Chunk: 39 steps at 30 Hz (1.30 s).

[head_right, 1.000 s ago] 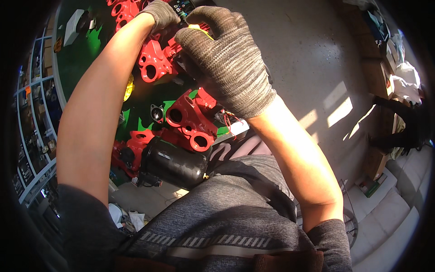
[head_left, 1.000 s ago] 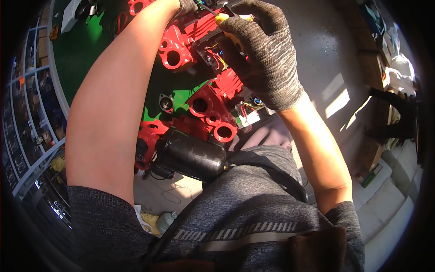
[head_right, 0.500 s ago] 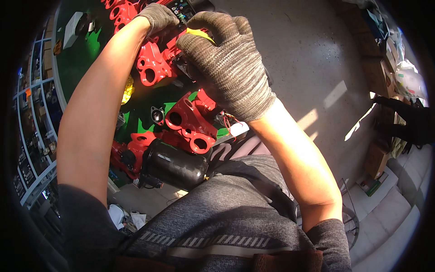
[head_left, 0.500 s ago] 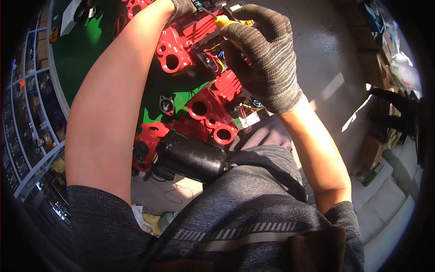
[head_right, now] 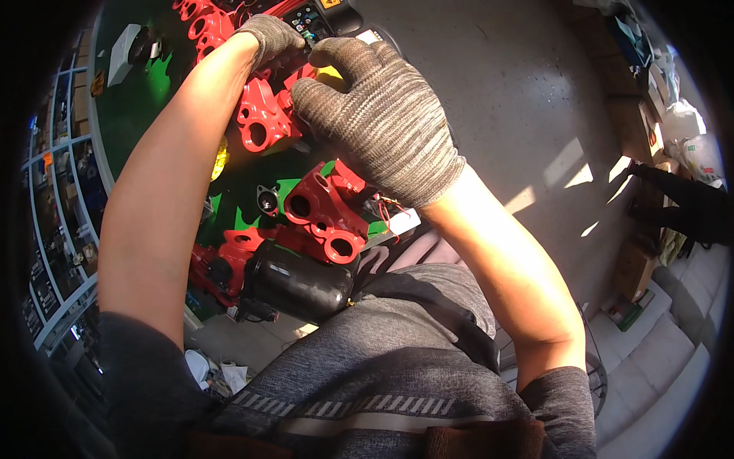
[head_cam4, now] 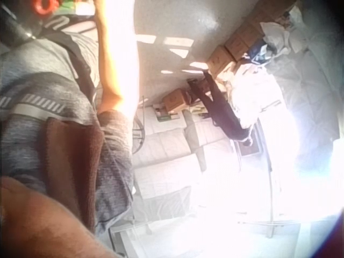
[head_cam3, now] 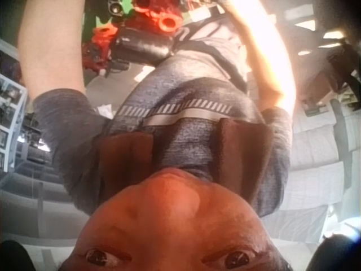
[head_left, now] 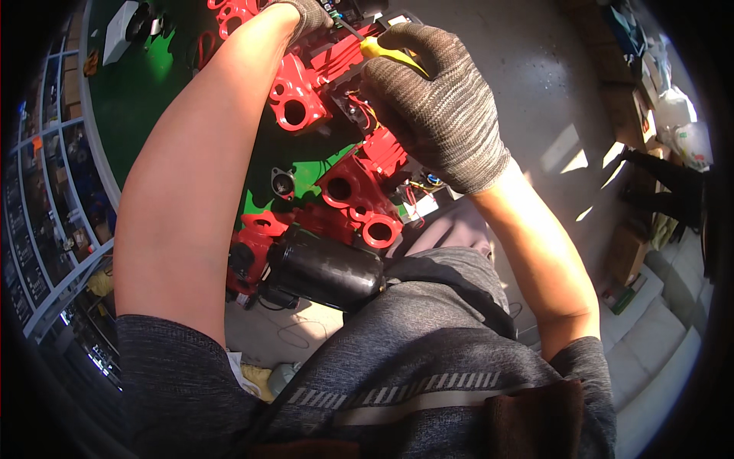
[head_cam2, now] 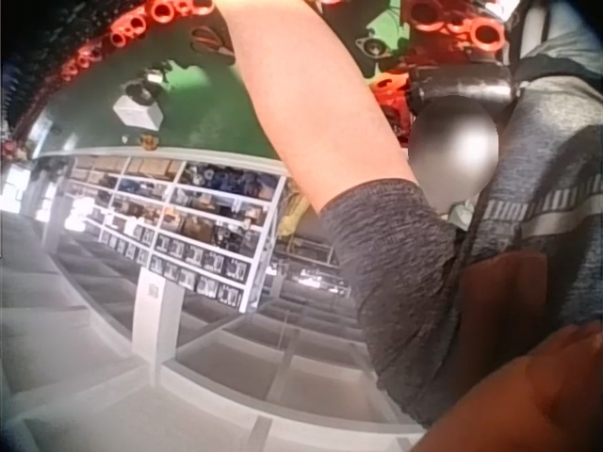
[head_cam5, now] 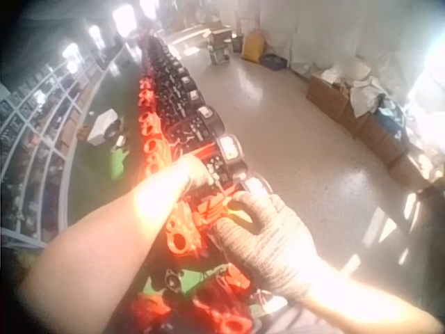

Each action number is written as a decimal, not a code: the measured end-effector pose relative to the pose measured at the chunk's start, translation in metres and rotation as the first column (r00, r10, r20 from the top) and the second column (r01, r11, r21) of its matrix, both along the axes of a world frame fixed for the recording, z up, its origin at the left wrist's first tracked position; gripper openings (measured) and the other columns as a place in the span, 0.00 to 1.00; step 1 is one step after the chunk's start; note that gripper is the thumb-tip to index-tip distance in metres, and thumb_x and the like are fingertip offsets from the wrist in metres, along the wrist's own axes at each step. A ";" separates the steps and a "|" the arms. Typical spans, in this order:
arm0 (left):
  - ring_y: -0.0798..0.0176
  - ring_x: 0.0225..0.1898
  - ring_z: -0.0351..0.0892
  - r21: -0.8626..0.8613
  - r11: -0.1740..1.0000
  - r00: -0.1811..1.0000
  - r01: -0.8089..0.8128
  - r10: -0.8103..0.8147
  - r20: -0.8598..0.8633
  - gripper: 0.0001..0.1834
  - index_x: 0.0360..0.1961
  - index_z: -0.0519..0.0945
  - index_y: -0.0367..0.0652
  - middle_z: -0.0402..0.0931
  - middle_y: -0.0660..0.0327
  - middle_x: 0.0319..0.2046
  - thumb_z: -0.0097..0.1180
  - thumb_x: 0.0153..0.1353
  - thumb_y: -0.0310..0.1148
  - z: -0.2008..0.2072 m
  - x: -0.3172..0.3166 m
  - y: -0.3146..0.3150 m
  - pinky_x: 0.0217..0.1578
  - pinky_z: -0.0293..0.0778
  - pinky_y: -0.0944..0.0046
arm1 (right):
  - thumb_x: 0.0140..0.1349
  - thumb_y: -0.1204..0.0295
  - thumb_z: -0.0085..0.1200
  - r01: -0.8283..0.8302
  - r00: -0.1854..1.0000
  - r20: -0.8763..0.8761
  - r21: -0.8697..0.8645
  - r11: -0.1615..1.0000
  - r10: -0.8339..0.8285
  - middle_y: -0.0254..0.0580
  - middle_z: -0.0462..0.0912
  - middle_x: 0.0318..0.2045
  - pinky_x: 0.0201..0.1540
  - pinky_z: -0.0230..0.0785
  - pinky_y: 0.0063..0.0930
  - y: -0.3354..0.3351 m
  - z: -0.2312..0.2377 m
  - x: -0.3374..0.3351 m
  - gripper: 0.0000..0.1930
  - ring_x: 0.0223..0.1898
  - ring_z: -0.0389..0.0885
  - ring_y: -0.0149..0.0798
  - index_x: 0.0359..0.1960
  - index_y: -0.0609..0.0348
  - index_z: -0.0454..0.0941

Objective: The person uses a screwdriver to secure wiring inside electrical housing components on a series of pump motors and uses a small tool to strip or manipulate wire ends.

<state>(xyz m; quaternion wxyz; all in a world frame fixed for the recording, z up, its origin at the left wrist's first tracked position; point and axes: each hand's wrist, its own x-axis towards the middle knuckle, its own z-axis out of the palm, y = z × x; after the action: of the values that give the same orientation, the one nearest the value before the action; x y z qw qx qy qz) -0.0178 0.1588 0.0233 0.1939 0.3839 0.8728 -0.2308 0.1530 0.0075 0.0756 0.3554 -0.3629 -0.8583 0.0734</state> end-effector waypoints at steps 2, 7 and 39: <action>0.64 0.20 0.78 0.224 0.918 0.724 0.328 -0.397 0.564 0.09 0.28 0.86 0.43 0.82 0.61 0.22 0.62 0.53 0.37 -0.019 -0.037 0.004 0.20 0.72 0.61 | 0.53 0.68 0.61 -0.015 0.998 0.053 -0.065 0.998 0.018 0.48 0.79 0.51 0.47 0.78 0.42 0.002 0.001 0.017 0.12 0.50 0.80 0.51 0.40 0.47 0.81; 0.61 0.22 0.80 0.390 0.885 0.388 0.254 -0.462 0.797 0.11 0.30 0.86 0.39 0.83 0.58 0.25 0.62 0.56 0.36 -0.018 -0.087 0.000 0.24 0.75 0.59 | 0.51 0.72 0.64 -0.048 0.999 0.004 -0.092 0.995 0.048 0.51 0.77 0.52 0.48 0.78 0.42 -0.006 0.015 0.008 0.16 0.50 0.80 0.53 0.45 0.48 0.82; 0.61 0.21 0.79 0.119 0.956 0.794 0.270 -0.291 0.533 0.10 0.30 0.86 0.40 0.83 0.60 0.24 0.62 0.58 0.36 -0.048 -0.061 0.022 0.22 0.75 0.55 | 0.62 0.66 0.55 -0.068 0.893 0.408 -0.296 0.953 0.191 0.55 0.76 0.53 0.35 0.81 0.39 -0.002 0.046 -0.003 0.16 0.40 0.86 0.50 0.52 0.50 0.77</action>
<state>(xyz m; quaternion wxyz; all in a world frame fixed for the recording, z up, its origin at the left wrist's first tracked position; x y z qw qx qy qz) -0.0788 0.1804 -0.0246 0.3906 0.5620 0.7188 -0.1221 0.1499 0.0050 0.1217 0.0972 -0.3572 -0.9194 0.1330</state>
